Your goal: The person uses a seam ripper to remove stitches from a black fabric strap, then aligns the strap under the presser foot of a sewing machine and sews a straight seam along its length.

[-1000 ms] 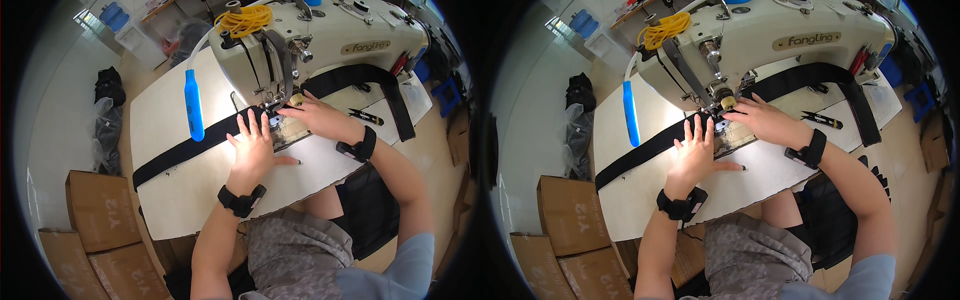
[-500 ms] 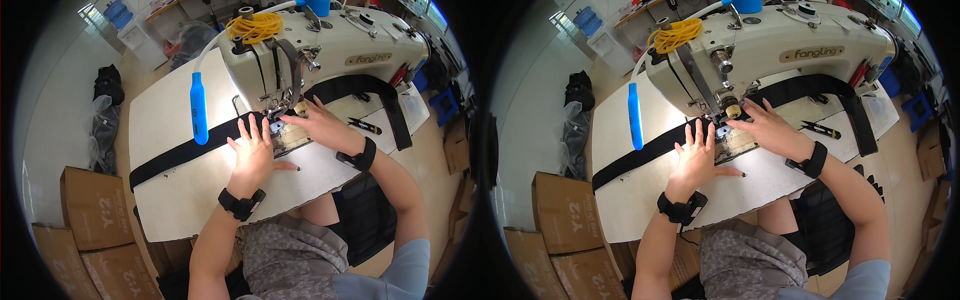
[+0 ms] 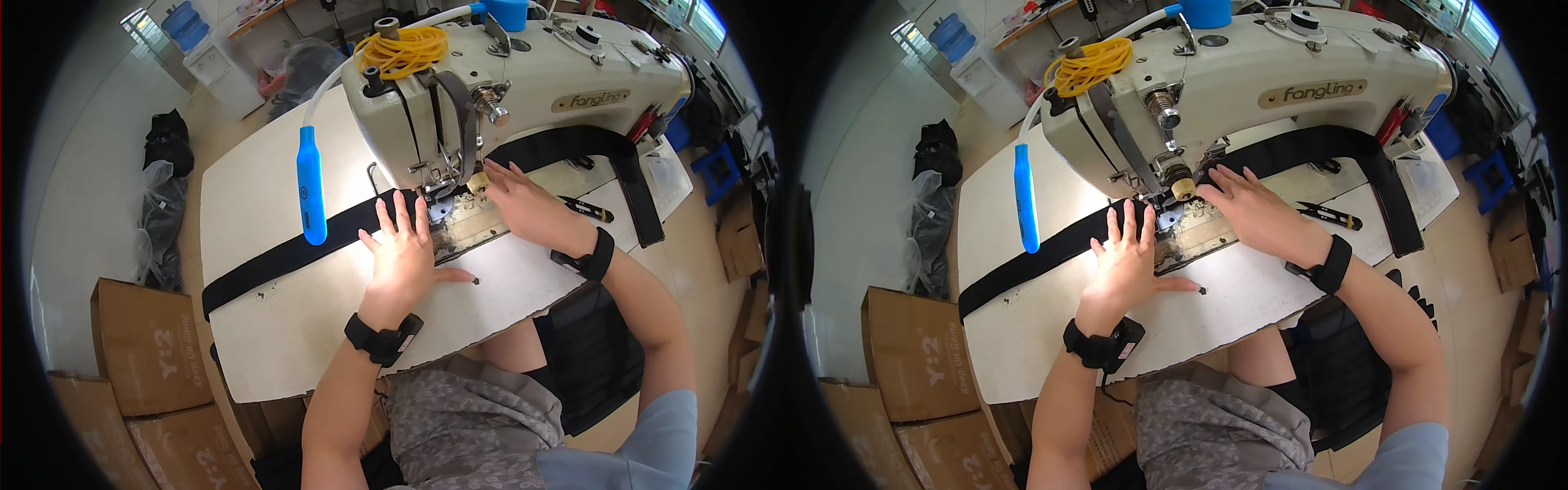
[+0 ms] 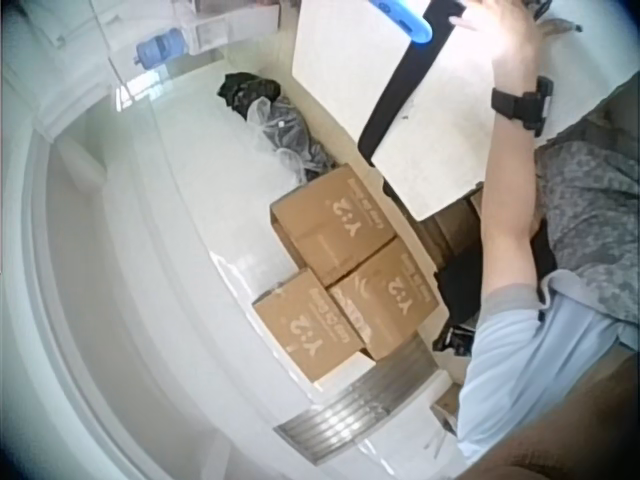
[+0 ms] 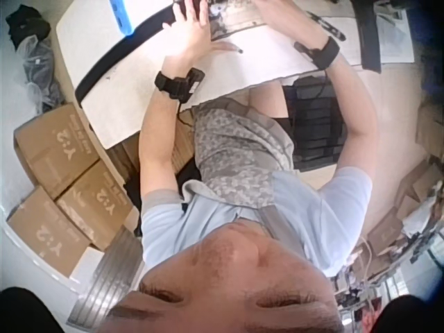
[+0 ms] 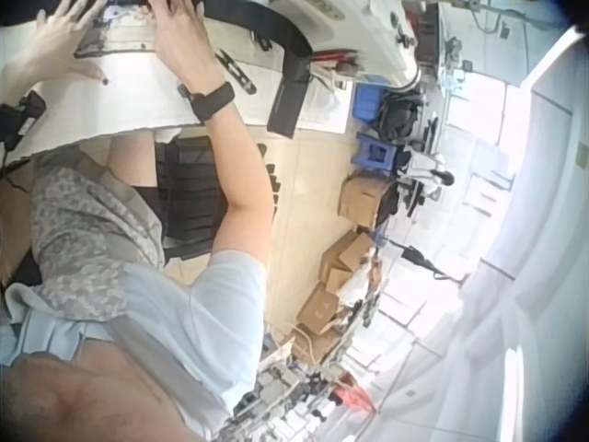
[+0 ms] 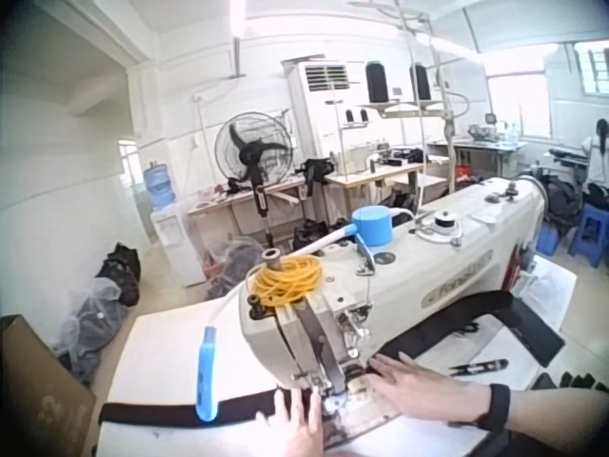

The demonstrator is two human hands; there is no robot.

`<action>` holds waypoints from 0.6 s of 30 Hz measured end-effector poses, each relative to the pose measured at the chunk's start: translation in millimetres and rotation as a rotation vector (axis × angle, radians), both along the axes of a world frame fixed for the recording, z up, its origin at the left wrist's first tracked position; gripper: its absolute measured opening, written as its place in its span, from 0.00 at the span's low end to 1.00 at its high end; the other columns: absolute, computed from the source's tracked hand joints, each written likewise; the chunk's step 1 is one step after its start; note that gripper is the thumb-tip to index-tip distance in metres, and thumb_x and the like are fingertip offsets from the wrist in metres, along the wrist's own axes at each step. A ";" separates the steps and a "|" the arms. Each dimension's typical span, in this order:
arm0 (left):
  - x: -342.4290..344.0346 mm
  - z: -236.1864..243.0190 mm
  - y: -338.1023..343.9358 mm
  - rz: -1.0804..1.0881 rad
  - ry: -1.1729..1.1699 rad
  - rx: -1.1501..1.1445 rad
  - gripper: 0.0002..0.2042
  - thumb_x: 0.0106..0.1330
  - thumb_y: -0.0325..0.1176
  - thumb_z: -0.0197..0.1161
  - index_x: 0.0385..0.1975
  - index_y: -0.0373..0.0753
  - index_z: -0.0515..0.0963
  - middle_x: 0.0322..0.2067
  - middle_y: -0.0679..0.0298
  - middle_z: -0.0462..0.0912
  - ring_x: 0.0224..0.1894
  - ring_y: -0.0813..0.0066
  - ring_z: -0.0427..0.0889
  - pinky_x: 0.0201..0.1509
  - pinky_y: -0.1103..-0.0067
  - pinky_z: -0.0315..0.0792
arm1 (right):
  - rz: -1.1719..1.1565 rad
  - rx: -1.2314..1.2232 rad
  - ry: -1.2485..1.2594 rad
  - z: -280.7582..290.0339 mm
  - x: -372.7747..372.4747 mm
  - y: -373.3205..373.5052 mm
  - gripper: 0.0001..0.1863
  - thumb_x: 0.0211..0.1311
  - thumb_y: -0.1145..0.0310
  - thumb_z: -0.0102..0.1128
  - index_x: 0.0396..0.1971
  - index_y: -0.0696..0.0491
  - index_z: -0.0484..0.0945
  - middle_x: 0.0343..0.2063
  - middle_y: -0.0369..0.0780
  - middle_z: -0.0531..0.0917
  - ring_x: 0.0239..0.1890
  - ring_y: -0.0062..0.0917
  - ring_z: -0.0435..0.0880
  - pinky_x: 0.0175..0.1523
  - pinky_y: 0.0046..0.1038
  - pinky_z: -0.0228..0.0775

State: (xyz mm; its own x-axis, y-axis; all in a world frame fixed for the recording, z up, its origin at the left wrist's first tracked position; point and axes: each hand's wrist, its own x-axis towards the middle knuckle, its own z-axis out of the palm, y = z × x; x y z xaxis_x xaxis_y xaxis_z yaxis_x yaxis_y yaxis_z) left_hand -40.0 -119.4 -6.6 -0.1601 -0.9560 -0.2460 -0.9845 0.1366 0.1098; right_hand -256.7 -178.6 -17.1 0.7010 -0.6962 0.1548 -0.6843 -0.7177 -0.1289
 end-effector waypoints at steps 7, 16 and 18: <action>2.9 -1.2 -1.4 0.005 0.010 -0.018 0.68 0.31 0.76 0.64 0.69 0.32 0.46 0.69 0.40 0.44 0.71 0.37 0.40 0.60 0.37 0.51 | 0.013 -0.043 0.028 -6.5 -1.5 -9.0 0.26 0.56 0.80 0.45 0.58 0.61 0.65 0.61 0.53 0.66 0.67 0.41 0.62 0.68 0.46 0.55; 3.5 -4.6 -1.8 -0.006 -0.001 -0.049 0.68 0.30 0.77 0.62 0.68 0.31 0.46 0.68 0.40 0.44 0.70 0.37 0.42 0.59 0.35 0.51 | 0.006 -0.022 0.026 -1.4 -1.8 -9.4 0.26 0.57 0.81 0.45 0.59 0.61 0.65 0.61 0.53 0.66 0.67 0.41 0.61 0.68 0.45 0.54; 2.3 -4.6 -3.2 0.009 -0.019 -0.034 0.68 0.31 0.77 0.63 0.69 0.33 0.46 0.68 0.40 0.44 0.71 0.38 0.41 0.60 0.37 0.51 | 0.011 -0.037 0.032 -3.6 -1.3 -11.4 0.27 0.56 0.81 0.45 0.59 0.61 0.65 0.61 0.53 0.65 0.67 0.41 0.61 0.68 0.45 0.54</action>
